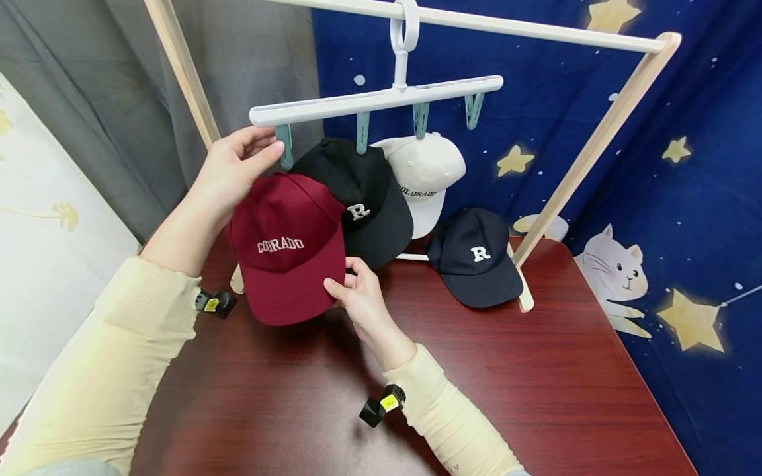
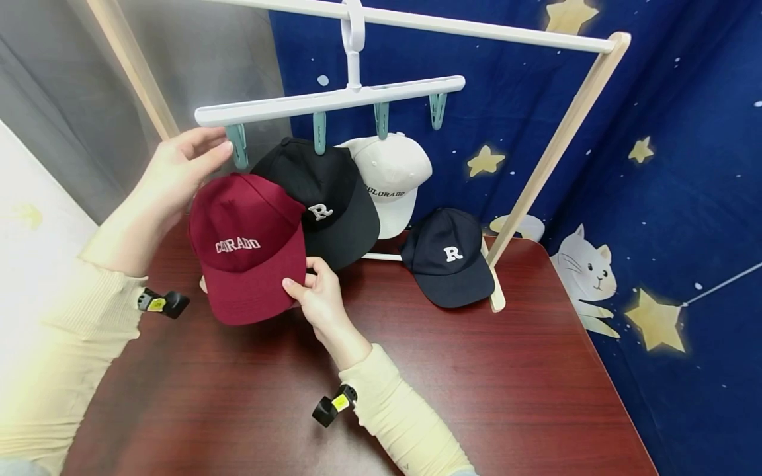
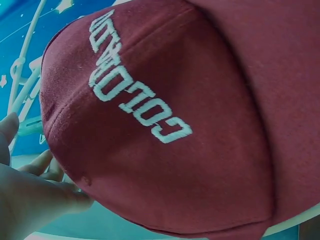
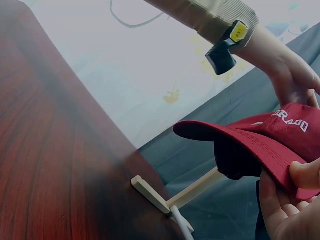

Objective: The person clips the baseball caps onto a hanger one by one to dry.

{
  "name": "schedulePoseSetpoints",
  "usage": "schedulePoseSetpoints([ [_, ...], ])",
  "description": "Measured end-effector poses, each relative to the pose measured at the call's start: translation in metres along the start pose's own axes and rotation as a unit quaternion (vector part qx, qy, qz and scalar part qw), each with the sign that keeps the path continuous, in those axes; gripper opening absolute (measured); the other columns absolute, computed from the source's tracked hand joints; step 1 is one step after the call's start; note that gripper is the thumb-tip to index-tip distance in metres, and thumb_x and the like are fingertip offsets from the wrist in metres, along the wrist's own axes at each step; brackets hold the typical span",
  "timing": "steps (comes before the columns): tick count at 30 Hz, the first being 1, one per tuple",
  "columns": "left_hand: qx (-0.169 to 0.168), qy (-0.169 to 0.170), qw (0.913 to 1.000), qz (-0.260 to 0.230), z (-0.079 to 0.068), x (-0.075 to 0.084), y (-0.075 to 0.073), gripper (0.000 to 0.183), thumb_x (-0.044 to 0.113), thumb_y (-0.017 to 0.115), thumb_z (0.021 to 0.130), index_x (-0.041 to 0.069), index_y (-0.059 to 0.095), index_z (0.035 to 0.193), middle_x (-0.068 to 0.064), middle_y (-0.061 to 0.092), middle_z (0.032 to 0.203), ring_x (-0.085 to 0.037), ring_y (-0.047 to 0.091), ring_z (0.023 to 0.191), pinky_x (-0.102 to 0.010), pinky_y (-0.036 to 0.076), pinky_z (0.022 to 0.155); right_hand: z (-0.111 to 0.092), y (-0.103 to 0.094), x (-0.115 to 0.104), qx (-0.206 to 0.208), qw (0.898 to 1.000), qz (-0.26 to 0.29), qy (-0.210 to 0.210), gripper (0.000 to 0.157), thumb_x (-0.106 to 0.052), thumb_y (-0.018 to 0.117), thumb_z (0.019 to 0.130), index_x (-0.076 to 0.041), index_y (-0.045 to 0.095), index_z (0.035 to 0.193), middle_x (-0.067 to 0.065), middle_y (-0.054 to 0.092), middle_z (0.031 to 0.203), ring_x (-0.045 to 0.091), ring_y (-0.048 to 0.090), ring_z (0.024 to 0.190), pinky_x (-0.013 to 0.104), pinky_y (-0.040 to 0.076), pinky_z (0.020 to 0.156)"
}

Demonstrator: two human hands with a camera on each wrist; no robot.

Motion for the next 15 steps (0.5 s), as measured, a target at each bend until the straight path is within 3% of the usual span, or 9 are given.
schedulePoseSetpoints([
  [10, 0.004, -0.014, 0.9997, -0.021, 0.0055, 0.0041, 0.0024, 0.046, 0.028, 0.056, 0.097, 0.010, 0.051, 0.138, -0.006, 0.054, 0.128, -0.017, 0.046, 0.115, -0.029, 0.035, 0.101, 0.0000, -0.0002, 0.0011, -0.003, 1.000, -0.004, -0.001, 0.024, 0.016, 0.057, 0.086, 0.001, 0.049, 0.104, 0.013, 0.068, 0.082, 0.013, 0.065, 0.063, 0.027, 0.054, 0.059],
  [15, 0.009, -0.020, 0.9996, -0.018, 0.0079, 0.0042, 0.0022, 0.043, 0.030, 0.056, 0.097, 0.013, 0.054, 0.136, -0.004, 0.056, 0.125, -0.016, 0.046, 0.109, -0.032, 0.036, 0.097, 0.0009, -0.0001, 0.0014, -0.004, 1.000, -0.008, -0.002, 0.024, 0.016, 0.057, 0.087, 0.001, 0.049, 0.104, 0.014, 0.068, 0.083, 0.013, 0.065, 0.064, 0.028, 0.054, 0.060],
])
Point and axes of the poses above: each hand's wrist, its own z-axis towards the middle knuckle, its own y-axis out of the palm, x = y × z, the point moved 3 cm from there along z, towards the middle knuckle
